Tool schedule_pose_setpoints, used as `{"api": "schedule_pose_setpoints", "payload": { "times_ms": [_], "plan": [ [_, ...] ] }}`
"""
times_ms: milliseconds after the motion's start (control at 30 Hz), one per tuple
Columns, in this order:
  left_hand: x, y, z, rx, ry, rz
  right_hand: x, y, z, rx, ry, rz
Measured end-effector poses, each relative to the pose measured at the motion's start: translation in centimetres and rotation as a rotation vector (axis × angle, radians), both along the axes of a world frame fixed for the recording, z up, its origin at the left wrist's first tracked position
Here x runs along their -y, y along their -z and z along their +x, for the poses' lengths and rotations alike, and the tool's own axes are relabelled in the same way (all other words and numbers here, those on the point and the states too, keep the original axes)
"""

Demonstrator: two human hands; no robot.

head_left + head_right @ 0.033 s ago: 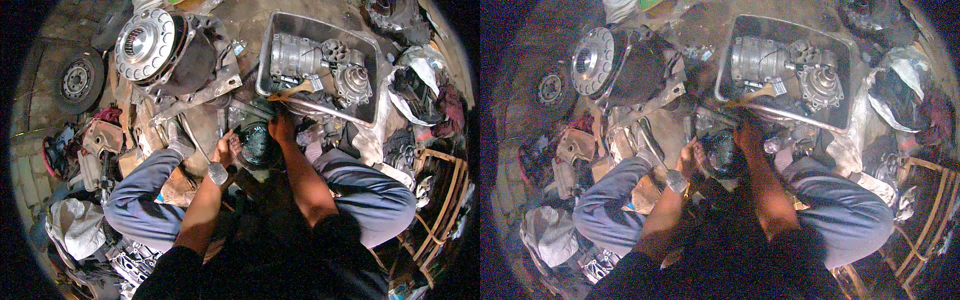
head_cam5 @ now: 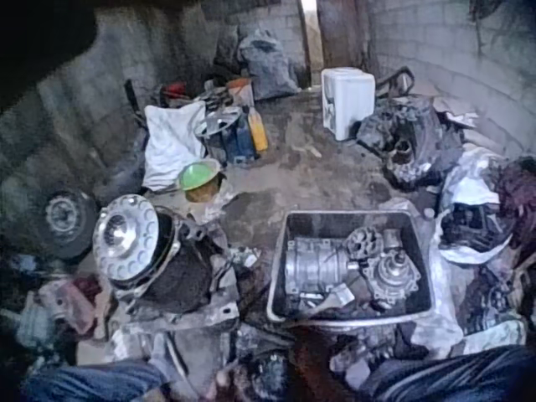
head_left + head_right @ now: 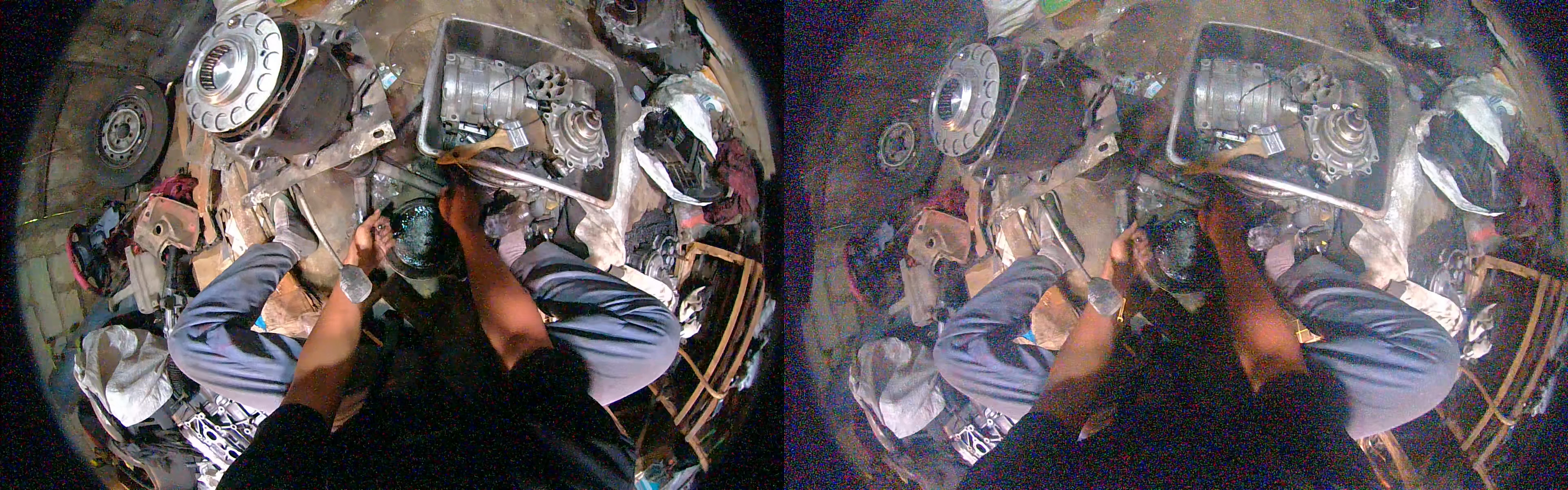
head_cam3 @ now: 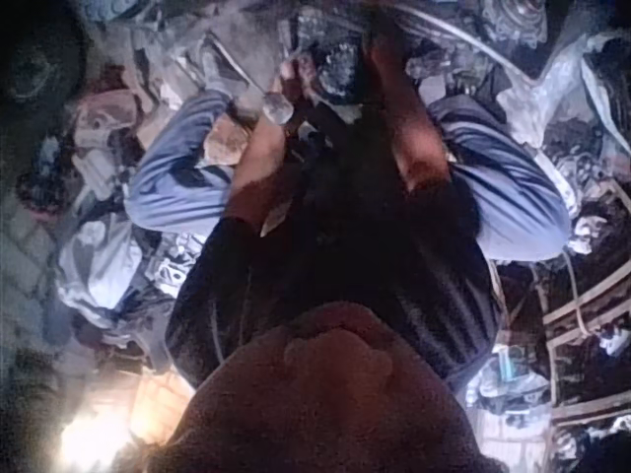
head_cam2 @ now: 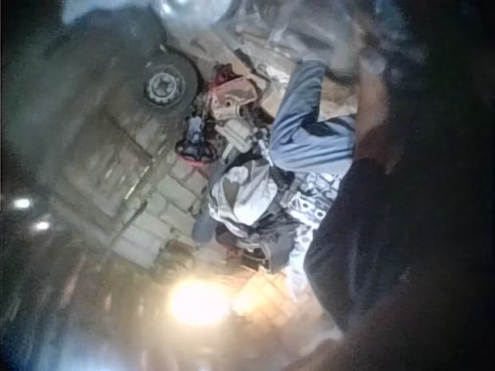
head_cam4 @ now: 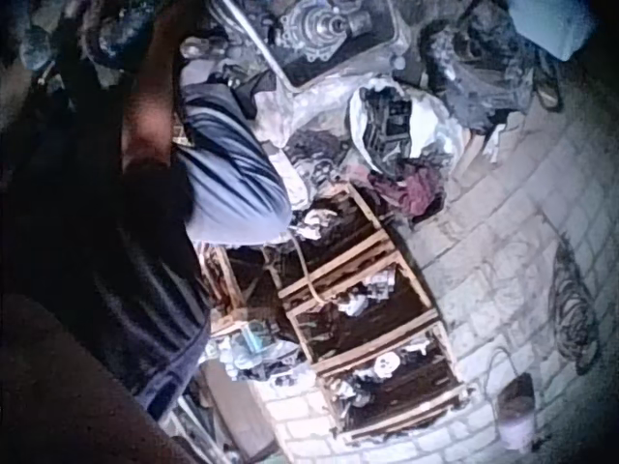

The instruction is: The person sits on the floor and assembles engine components. They place a gasket on a housing, insert ball bearings one by one into a bearing race, and handle various metal parts and tools on the floor.

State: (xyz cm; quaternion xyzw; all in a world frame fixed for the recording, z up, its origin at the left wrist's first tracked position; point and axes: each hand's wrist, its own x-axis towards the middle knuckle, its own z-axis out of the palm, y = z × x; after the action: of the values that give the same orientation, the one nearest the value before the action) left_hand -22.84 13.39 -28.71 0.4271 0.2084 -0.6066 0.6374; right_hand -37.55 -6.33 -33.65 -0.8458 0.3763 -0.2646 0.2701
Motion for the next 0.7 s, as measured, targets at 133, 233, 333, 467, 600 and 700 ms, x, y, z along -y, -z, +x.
{"api": "schedule_pose_setpoints", "payload": {
  "times_ms": [133,233,333,467,600,700],
  "plan": [
    [0.4,0.8,0.2,-0.005,-0.025,-0.047,0.7,1.0,0.3,-0.044,-0.052,0.124],
    [0.5,1.6,0.6,-0.055,-0.054,-0.049,-0.5,-0.8,2.1,-0.366,-0.152,0.169],
    [2.0,1.3,0.4,-0.066,-0.060,-0.007,-1.3,2.5,1.4,-0.536,-0.074,0.059],
    [3.0,-0.8,-0.2,0.012,-0.050,0.054,-2.0,2.4,-0.2,-0.283,-0.118,-0.016],
    [3.4,-0.6,-0.6,0.065,-0.096,0.064,0.1,-2.0,-0.3,-0.264,-0.235,0.292],
    [2.3,2.4,-0.3,0.013,-0.109,-0.093,2.3,-4.6,0.6,-0.223,-0.226,0.623]
  ]
}}
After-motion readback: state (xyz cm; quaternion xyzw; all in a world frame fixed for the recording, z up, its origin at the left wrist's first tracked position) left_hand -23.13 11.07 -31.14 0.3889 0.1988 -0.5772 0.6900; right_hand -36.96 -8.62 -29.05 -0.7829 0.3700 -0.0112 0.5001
